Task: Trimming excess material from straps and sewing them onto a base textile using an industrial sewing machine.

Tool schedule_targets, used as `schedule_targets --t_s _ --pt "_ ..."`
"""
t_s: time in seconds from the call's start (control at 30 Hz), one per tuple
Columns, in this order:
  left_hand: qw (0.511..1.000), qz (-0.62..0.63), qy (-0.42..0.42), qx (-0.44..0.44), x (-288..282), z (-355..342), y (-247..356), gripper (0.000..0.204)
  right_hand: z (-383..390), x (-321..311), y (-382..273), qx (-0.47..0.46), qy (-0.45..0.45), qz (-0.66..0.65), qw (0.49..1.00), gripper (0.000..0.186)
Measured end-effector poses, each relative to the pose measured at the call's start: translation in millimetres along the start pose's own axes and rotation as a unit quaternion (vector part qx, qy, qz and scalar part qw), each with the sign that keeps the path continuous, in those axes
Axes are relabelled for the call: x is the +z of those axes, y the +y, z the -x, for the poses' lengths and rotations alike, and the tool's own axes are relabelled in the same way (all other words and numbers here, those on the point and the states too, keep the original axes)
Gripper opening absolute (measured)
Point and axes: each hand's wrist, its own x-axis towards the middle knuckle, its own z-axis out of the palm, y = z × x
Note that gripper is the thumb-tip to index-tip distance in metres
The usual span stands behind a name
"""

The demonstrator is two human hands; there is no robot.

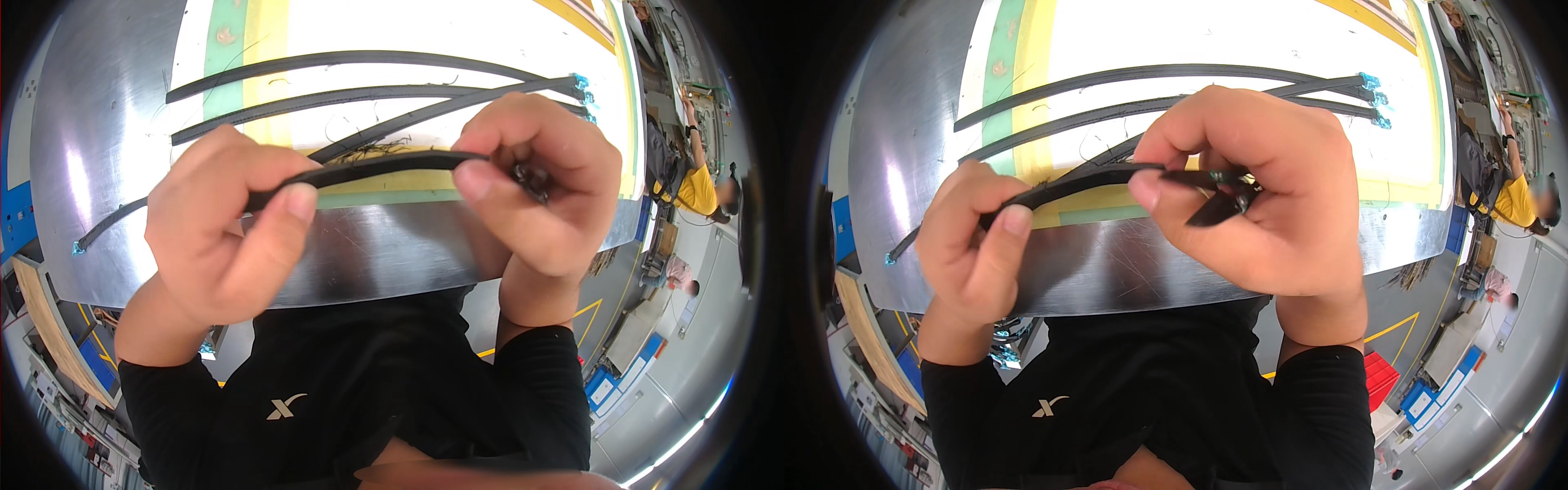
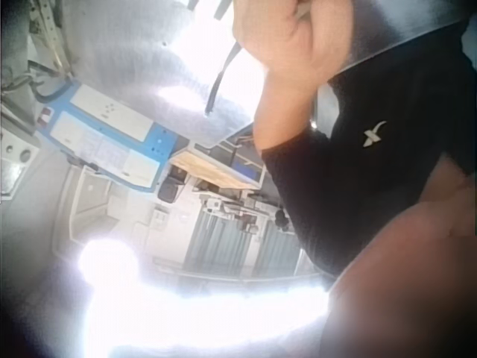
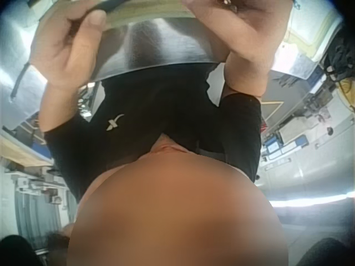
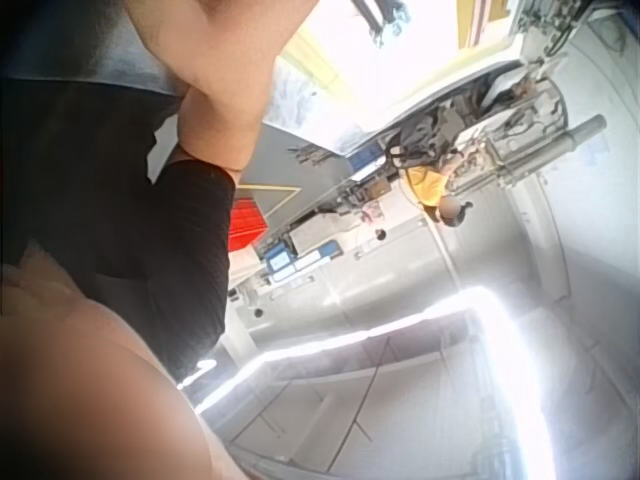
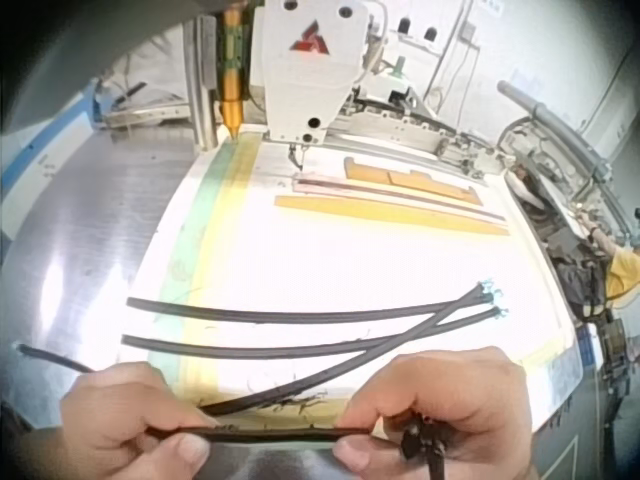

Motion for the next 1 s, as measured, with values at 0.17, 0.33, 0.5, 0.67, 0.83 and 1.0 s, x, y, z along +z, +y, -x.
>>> schedule_targets --t_s 0.17,0.33,0.5,0.67,0.83,1.0 --pt "0.981 0.189 0.019 -0.033 4 1 -12 0.013 1 3 -2 0.126 0.008 -0.164 0.978 0.023" --pt "0.960 0.273 0.007 -0.057 1 1 -9 0.015 -2 1 -3 0.155 -0.077 -0.274 0.946 0.031" --pt "0.959 0.270 0.005 -0.091 2 -1 -11 0.018 -4 0 3 0.139 -0.104 -0.293 0.940 0.030" --pt "0.965 0.257 0.002 -0.059 3 -6 -13 0.016 -7 -1 3 0.124 -0.123 -0.314 0.933 0.027" --pt "0.975 -0.058 0.145 0.157 7 -28 -8 0.035 -14 -1 -6 0.125 -0.073 -0.397 0.907 0.020" --pt "0.911 -0.213 0.164 0.312 -21 -56 32 0.037 -33 -11 -49 0.088 -0.052 -0.347 0.932 0.018"
